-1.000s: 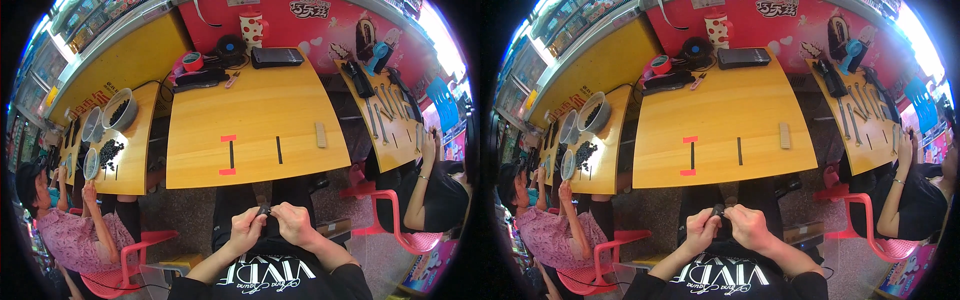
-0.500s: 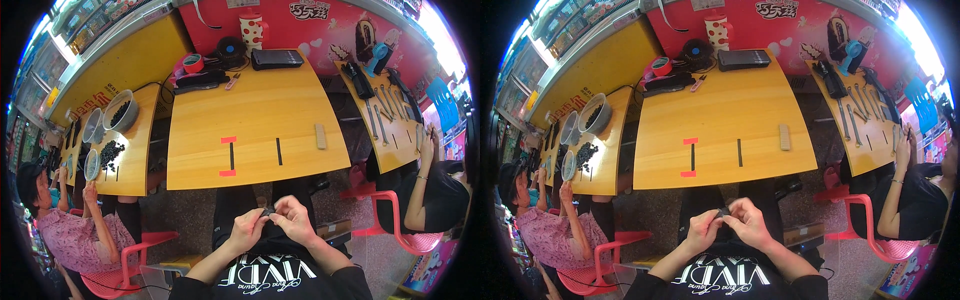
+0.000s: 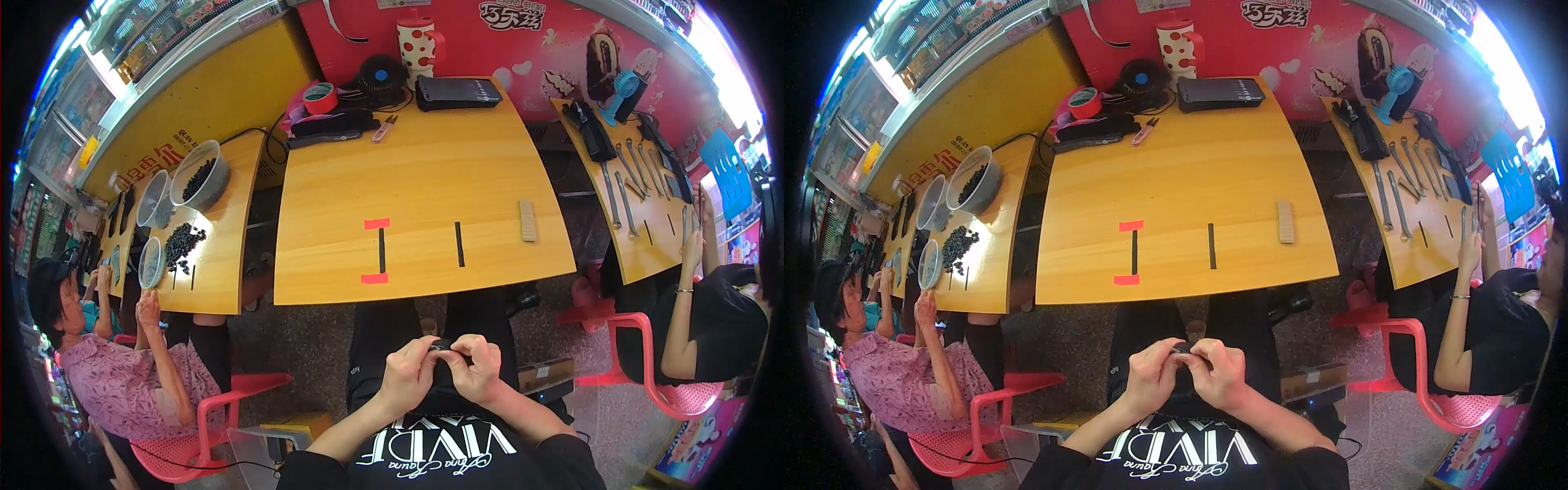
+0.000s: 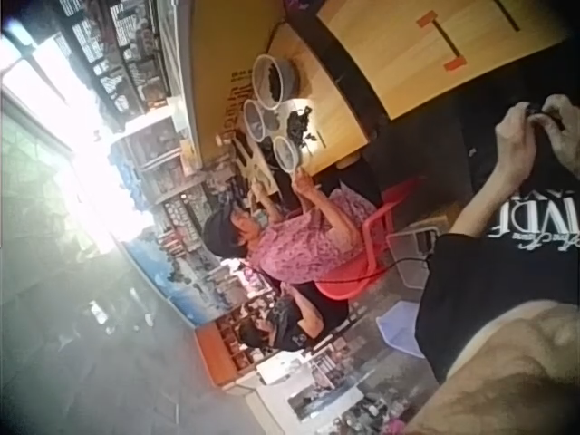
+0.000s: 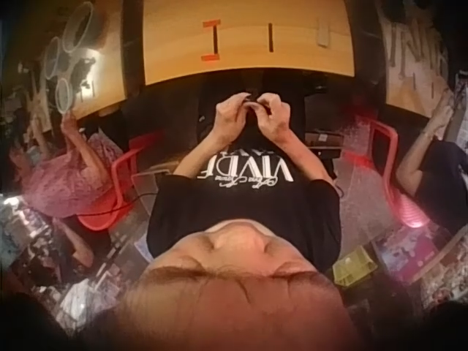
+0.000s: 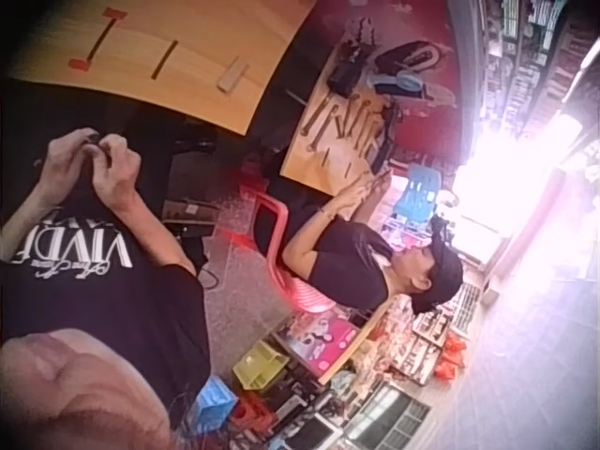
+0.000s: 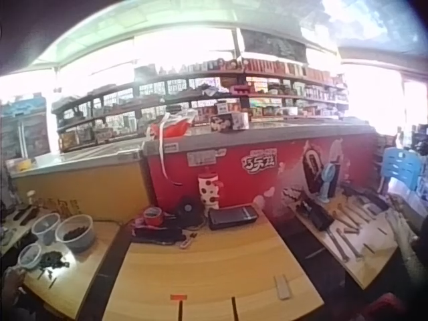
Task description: Assembling small metal clips onto black straps at a workshop table.
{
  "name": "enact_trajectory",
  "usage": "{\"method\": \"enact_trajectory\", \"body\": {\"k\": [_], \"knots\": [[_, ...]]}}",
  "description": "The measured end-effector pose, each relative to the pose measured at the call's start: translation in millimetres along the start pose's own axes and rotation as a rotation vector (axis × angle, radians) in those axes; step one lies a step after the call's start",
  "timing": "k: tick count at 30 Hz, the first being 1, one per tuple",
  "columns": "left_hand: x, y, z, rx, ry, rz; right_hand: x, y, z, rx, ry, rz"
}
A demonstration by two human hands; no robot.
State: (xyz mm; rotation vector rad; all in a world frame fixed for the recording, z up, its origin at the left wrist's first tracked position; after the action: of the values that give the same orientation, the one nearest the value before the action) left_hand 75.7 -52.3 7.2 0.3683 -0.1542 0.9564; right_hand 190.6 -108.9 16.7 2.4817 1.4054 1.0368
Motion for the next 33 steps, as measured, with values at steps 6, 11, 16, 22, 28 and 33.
{"method": "enact_trajectory", "body": {"k": [6,11,16,22,28,33], "knots": [[-13.9,-26.4,-42.6,-1.108,0.628,-0.294,10.2,-3.0,-13.7,0.125,0.244,-0.152],[-16.5,-35.5,-56.4,-1.327,0.683,-0.244,21.6,3.0,-17.3,0.027,0.261,-0.1],[-24.5,-36.7,-51.6,-1.344,0.666,-0.022,5.3,8.5,-35.9,-0.251,0.528,0.069],[-24.4,-32.3,-77.8,-1.335,0.763,0.19,-24.0,-5.0,-51.8,0.052,0.656,-0.172],[-2.1,5.0,-73.9,-1.334,0.582,0.236,24.2,36.2,10.5,-0.017,-0.072,0.087],[-8.1,-3.0,-59.0,-1.214,0.54,0.108,36.9,9.5,3.2,-0.047,0.036,-0.171]]}}
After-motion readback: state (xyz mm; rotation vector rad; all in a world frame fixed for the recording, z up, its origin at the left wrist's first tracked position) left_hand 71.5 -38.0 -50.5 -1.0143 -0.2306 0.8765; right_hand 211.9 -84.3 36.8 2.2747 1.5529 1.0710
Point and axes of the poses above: each hand's wrist, its own x-axis towards the middle knuckle, its own y-axis out of the back of the hand, z = x × y, the point moved 10 cm from there along x, towards the middle knuckle, and after that the axes turned 14 degrees about -x, right-handed, at the moved point
